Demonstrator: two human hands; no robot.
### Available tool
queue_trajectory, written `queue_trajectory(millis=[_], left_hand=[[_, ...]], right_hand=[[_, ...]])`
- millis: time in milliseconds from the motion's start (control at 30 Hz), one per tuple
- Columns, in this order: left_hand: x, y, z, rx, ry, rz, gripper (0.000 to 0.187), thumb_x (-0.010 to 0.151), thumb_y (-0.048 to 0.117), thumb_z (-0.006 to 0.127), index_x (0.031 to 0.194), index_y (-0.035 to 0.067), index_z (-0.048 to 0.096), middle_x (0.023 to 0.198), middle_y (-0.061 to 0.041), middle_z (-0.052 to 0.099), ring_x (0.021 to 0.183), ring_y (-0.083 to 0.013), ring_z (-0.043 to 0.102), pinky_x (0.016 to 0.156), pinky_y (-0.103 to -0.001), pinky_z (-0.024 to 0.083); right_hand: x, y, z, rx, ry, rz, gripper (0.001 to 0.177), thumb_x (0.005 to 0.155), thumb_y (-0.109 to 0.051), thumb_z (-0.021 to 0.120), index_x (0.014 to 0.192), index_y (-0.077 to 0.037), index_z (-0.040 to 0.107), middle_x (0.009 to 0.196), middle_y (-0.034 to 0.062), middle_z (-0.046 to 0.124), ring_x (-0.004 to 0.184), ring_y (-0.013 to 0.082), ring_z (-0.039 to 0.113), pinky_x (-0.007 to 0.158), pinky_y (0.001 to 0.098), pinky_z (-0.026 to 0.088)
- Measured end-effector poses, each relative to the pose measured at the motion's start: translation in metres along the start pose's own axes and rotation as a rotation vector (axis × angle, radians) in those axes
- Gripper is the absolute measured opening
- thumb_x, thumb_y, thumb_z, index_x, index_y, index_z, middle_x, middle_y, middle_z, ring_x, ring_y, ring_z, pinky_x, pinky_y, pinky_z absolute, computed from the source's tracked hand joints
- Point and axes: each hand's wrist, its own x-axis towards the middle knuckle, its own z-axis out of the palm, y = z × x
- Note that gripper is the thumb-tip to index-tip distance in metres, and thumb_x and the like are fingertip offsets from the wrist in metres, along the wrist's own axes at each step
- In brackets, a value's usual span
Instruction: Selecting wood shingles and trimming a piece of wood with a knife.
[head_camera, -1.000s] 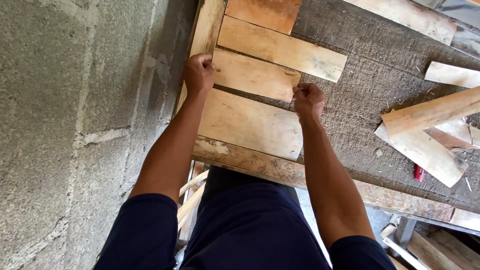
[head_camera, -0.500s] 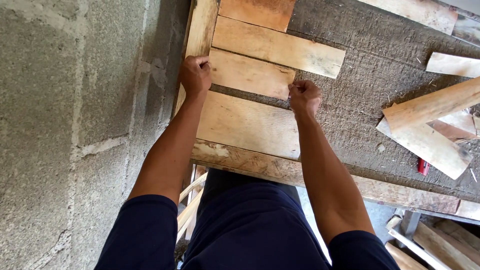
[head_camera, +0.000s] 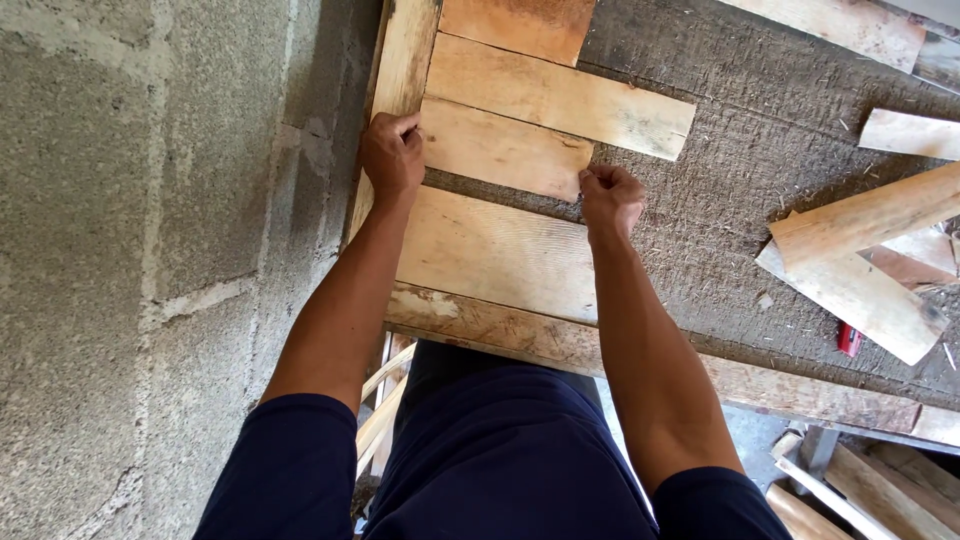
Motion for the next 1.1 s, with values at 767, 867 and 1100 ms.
queue_trajectory(millis=[767,867,1100], left_hand=[[0.016,-0.020,-0.003,-0.133,-0.106,0.007,0.011,0.076,0.006,0.084,0.086,0.002,0.081,0.086,-0.016,0.078,0.073,-0.0230,0.075,0.066,-0.034,0.058],[0.018,-0.010,-0.006,-0.138,-0.151,-0.089,0.008,0.078,0.008,0.082,0.086,0.005,0.081,0.084,-0.012,0.079,0.071,-0.0194,0.076,0.066,-0.032,0.060],[0.023,0.007,-0.018,-0.027,-0.255,-0.186,0.006,0.079,0.007,0.084,0.083,0.005,0.081,0.079,-0.011,0.078,0.064,-0.0179,0.073,0.061,-0.033,0.057]], right_hand=[[-0.002,-0.003,0.001,0.055,-0.008,0.080,0.012,0.088,-0.016,0.078,0.099,-0.012,0.080,0.087,0.0014,0.079,0.064,0.0089,0.068,0.055,0.0255,0.058],[-0.001,-0.001,0.002,0.077,0.009,0.049,0.011,0.088,-0.016,0.079,0.098,-0.011,0.080,0.088,0.0024,0.080,0.066,0.0078,0.069,0.058,0.0241,0.059],[-0.002,-0.003,0.003,0.113,0.022,0.102,0.011,0.088,-0.013,0.078,0.098,-0.010,0.078,0.089,0.0048,0.079,0.065,0.0099,0.069,0.058,0.0248,0.062]])
